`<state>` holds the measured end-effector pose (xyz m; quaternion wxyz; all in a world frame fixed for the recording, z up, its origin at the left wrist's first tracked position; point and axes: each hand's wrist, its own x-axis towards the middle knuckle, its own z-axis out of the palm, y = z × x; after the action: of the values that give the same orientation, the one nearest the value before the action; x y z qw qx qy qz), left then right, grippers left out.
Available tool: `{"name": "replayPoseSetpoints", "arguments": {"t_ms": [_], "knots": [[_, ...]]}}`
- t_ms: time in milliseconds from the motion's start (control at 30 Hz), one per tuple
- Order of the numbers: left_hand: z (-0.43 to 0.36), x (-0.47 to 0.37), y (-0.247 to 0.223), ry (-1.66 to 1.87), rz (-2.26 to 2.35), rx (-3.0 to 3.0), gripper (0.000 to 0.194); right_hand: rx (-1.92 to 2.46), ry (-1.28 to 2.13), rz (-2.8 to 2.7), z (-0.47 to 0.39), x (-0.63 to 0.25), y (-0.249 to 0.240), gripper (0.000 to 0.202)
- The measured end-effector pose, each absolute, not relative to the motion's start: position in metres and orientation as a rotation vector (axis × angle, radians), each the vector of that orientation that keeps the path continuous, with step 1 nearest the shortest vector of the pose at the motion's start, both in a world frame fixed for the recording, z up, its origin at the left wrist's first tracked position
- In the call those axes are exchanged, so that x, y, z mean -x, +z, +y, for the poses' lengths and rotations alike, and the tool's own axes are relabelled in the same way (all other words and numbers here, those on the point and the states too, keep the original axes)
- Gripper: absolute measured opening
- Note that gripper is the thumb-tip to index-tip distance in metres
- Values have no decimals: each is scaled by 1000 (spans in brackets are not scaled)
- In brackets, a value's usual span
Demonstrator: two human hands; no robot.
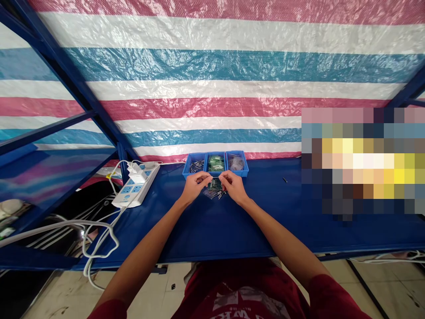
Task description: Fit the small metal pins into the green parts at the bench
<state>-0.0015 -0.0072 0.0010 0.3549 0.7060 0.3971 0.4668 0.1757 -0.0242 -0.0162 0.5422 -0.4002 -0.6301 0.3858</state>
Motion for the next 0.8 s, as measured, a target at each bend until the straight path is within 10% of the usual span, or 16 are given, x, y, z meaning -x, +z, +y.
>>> {"name": "replayPoseSetpoints", "arguments": {"t_ms": [800], "knots": [[-1, -3, -8, 1220, 893, -1396, 35, 951, 901, -1545, -26, -175, -18, 33]]}}
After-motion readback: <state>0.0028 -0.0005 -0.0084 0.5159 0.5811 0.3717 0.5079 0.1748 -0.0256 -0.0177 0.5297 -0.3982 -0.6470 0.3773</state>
